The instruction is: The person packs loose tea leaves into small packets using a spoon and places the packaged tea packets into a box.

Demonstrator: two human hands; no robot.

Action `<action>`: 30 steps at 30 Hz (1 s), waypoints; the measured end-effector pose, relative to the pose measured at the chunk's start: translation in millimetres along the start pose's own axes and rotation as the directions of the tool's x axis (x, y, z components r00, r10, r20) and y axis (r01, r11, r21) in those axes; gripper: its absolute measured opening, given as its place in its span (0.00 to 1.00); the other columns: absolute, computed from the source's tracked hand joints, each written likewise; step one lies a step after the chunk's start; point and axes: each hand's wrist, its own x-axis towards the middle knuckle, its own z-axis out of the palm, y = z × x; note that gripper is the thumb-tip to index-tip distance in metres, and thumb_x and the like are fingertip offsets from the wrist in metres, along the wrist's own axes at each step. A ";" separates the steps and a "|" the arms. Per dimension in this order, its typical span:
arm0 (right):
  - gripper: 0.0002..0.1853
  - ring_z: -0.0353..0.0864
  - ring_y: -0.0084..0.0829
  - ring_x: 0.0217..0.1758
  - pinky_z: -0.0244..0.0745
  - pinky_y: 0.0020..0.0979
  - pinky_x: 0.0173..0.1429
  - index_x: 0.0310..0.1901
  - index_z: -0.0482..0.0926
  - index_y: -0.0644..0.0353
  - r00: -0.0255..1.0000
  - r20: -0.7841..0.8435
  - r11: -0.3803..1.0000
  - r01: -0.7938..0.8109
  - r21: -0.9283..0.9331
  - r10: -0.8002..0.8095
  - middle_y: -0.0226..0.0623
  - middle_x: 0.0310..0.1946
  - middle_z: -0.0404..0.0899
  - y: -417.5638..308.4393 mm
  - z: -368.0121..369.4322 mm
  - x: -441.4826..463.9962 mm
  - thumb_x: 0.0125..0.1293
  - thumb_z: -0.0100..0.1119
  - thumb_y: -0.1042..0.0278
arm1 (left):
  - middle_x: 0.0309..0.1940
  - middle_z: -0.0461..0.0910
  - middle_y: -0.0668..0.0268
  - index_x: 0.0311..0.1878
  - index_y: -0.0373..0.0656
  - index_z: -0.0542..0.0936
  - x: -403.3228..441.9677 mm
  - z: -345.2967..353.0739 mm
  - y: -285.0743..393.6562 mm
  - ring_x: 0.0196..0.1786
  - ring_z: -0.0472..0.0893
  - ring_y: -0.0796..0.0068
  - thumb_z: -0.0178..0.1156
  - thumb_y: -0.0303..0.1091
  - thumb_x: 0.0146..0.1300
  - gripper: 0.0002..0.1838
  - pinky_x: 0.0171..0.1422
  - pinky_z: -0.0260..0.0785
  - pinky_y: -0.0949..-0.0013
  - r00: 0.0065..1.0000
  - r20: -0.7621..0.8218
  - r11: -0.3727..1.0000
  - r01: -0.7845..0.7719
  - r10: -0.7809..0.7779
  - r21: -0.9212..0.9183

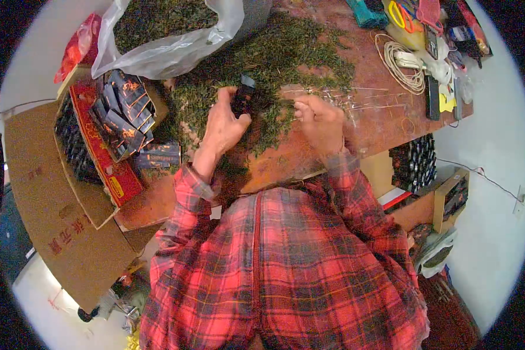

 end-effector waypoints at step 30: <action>0.10 0.91 0.30 0.36 0.87 0.30 0.42 0.48 0.87 0.66 0.957 -0.078 0.955 0.286 0.080 -0.280 0.42 0.36 0.90 18.7 -13.3 -6.2 0.71 0.58 0.83 | 0.46 0.84 0.44 0.67 0.37 0.68 -39.1 2.3 -2.1 0.34 0.82 0.53 0.64 0.30 0.58 0.33 0.49 0.76 0.52 0.993 -0.115 0.996 -0.030 0.021 -0.081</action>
